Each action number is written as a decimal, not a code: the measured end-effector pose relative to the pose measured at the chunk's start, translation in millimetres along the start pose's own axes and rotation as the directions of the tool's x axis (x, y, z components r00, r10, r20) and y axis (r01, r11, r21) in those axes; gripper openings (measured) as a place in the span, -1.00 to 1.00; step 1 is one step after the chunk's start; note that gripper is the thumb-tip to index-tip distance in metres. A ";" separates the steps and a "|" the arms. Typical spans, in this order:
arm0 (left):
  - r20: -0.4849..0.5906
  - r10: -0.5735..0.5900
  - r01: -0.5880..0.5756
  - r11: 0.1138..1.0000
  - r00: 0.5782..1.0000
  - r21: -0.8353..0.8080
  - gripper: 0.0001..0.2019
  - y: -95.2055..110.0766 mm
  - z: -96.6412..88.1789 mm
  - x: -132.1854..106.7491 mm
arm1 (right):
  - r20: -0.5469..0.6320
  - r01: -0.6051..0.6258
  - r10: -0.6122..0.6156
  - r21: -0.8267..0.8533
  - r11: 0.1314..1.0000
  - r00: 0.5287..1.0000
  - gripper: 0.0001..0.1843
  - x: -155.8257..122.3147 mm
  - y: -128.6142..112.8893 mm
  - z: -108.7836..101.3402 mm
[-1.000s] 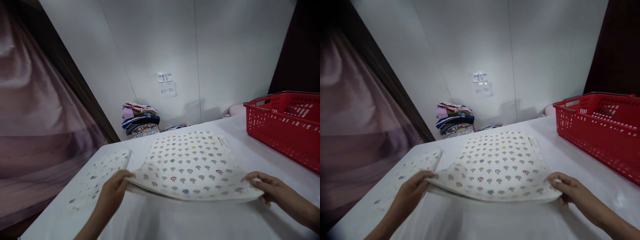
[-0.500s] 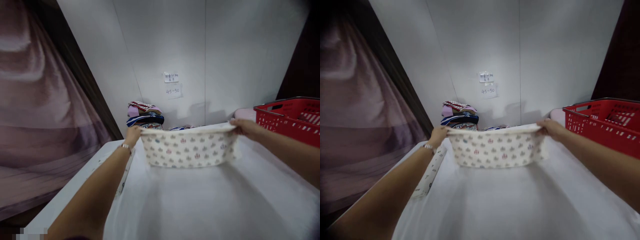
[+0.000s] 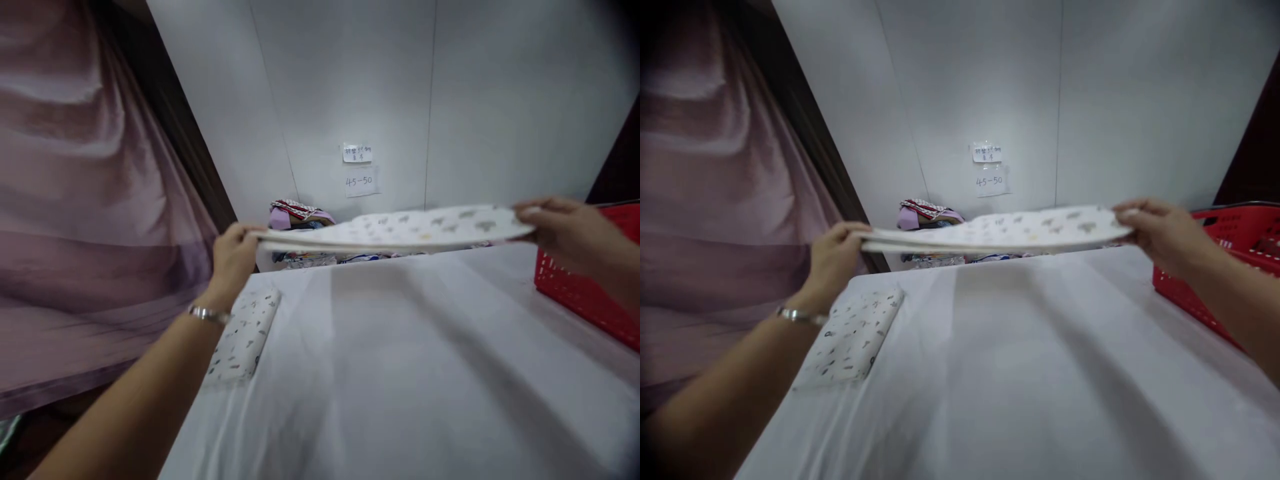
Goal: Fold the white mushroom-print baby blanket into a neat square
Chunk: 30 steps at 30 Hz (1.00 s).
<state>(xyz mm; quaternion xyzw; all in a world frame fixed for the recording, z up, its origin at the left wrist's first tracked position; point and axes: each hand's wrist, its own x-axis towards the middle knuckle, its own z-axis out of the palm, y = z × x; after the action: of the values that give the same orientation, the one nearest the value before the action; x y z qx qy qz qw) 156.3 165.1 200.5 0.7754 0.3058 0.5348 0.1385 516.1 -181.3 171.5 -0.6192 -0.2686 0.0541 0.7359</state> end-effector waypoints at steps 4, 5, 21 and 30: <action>0.261 -0.048 0.051 0.999 0.964 -0.006 -0.76 -42.0 -13.1 -127.7 | 0.169 -0.328 0.363 -0.206 0.922 0.916 -0.79 -76.3 83.8 -26.5; 0.321 -0.109 0.117 0.993 0.941 -0.008 -0.77 -53.4 -14.2 -158.5 | 0.223 -0.393 0.453 -0.266 0.880 0.863 -0.79 -96.3 103.7 -31.0; 0.390 -0.358 0.364 0.929 0.848 0.062 -0.78 -86.7 -66.6 -298.2 | 0.235 -0.539 0.629 -0.351 0.766 0.741 -0.70 -236.0 146.2 -65.5; 0.469 -0.346 0.246 0.933 0.813 0.263 -0.76 -95.2 -71.7 -317.5 | 0.213 -0.298 0.561 -0.670 0.680 0.800 -0.75 -251.5 150.0 -63.6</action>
<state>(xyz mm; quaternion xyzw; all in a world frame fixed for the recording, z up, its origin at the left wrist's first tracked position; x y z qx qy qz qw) -16.7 33.2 -59.6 0.8407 0.4255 0.2517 0.2211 369.7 -307.0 -57.8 -0.8418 -0.2595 0.2664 0.3913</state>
